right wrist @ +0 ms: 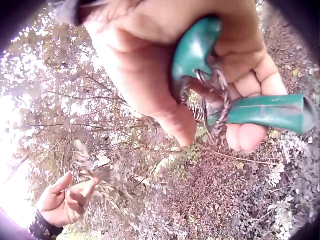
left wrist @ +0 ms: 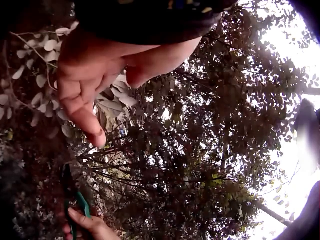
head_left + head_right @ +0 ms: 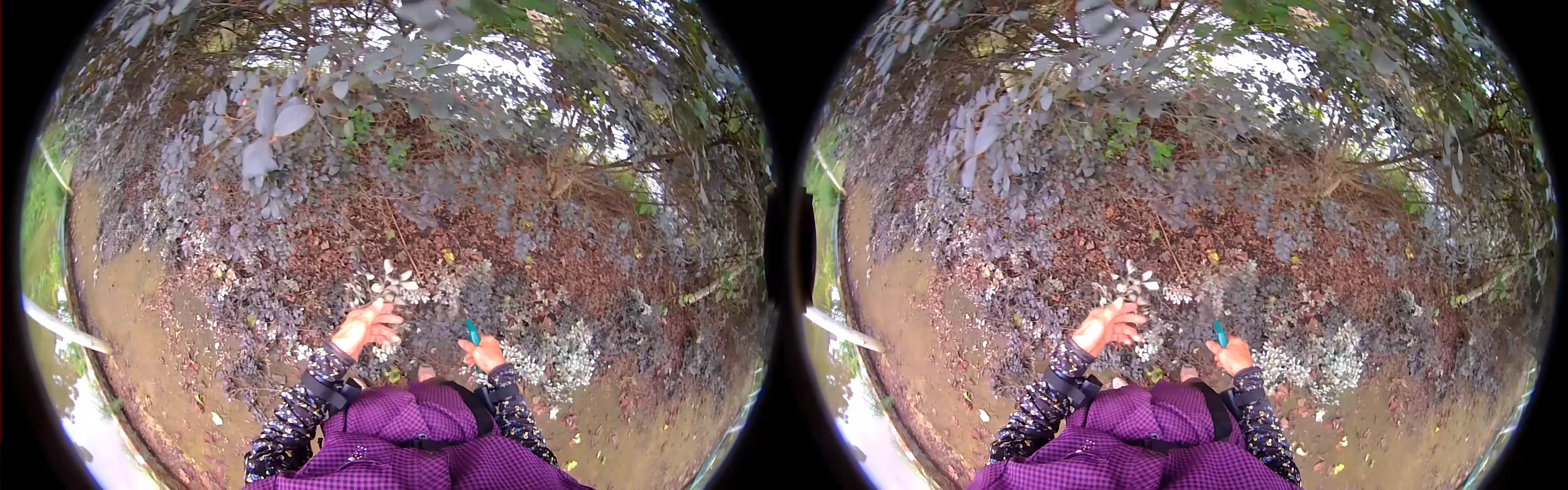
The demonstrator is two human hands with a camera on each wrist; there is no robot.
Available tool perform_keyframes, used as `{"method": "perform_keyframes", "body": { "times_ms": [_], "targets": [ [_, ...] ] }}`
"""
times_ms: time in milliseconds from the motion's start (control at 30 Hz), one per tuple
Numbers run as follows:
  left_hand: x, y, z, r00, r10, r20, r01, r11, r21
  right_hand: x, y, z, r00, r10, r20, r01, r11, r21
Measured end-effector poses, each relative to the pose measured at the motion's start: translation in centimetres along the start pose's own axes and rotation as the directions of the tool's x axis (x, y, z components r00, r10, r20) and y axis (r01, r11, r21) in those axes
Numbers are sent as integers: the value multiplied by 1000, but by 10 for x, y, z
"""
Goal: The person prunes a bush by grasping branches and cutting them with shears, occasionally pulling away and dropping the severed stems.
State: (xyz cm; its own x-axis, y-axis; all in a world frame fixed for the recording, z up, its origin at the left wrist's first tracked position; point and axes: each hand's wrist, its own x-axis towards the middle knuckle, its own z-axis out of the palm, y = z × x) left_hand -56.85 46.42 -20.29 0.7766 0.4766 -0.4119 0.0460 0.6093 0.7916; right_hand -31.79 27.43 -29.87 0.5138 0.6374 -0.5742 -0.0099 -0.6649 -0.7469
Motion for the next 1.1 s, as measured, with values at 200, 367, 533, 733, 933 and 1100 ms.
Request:
{"method": "perform_keyframes", "body": {
  "times_ms": [200,367,533,733,933,1100],
  "targets": [
    [-4,77,29,940,298,166,-287,954,-84,1,5,2,1000,-19,1,19,997,69],
    [-39,190,52,762,639,100,-526,702,-480,2,-5,6,1000,-2,29,1,999,34],
    [-45,251,76,692,656,301,-518,742,-425,8,4,8,994,19,105,-19,1000,3],
    [-18,250,93,793,572,209,-530,817,-225,-12,-14,9,995,9,96,-1,997,-74],
    [-4,190,60,784,584,211,-530,806,-261,-1,13,3,995,-17,97,18,1000,-6],
    [-1,128,17,842,540,19,-519,817,-253,-19,-4,3,996,29,88,-20,995,-98]
  ]
}}
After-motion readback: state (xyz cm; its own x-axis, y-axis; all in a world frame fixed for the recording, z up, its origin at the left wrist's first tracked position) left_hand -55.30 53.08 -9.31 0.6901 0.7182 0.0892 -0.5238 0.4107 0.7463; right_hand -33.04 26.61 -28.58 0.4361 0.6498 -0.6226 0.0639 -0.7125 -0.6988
